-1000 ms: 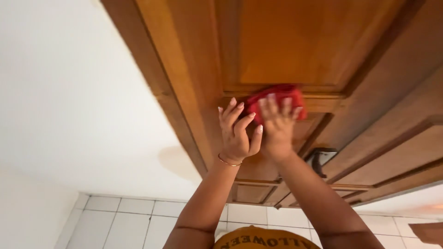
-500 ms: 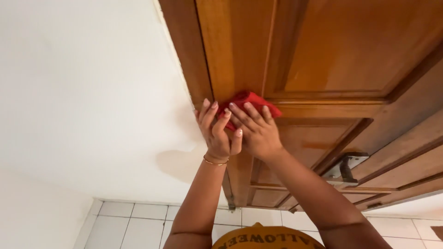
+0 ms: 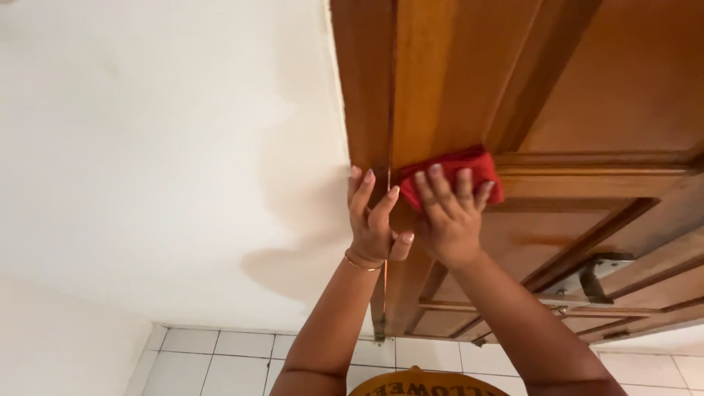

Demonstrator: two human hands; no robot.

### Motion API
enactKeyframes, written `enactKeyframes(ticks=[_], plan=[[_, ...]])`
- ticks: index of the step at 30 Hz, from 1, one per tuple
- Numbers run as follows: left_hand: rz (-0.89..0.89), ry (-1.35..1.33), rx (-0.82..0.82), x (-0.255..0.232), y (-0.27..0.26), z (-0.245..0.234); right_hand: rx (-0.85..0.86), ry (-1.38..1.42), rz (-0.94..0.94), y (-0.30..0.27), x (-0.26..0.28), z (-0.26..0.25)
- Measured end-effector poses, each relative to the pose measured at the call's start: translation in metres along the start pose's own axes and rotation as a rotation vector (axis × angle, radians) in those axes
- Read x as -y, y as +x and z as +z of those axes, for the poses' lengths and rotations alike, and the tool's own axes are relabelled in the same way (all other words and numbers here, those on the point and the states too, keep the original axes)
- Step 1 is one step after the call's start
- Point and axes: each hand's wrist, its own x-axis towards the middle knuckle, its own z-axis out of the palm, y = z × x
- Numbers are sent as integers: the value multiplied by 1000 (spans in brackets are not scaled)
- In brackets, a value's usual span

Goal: Clean a wooden door surface by spraying cleaning liquid and wiping it down with a cloth.

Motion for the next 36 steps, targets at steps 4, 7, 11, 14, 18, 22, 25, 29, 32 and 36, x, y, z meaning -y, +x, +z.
enactKeyframes(ticks=[4,7,11,14,18,22,25,29,32,36], plan=[[30,-29,-5,10,-13,-7,24,-58,-154,22,28,-6],[53,0,-37,14,-16,-2,61,-61,-275,6,15,-1],[81,62,-67,15,-15,1,21,-67,-444,-12,-12,-1],[74,45,-58,14,-10,1,55,-75,-436,5,-10,-17],[65,42,-78,13,-11,1,17,-40,-365,35,11,-22],[11,-21,-80,5,-10,0,12,-28,-340,36,21,-20],[0,-31,-82,-3,-6,5,31,-43,-365,13,-1,-14],[32,80,-9,-16,-3,13,45,-158,-256,-37,-53,-2],[-5,8,-3,-19,-3,21,-33,-44,-36,-65,-75,7],[-7,6,27,-17,-6,17,-93,-54,55,-59,-48,26]])
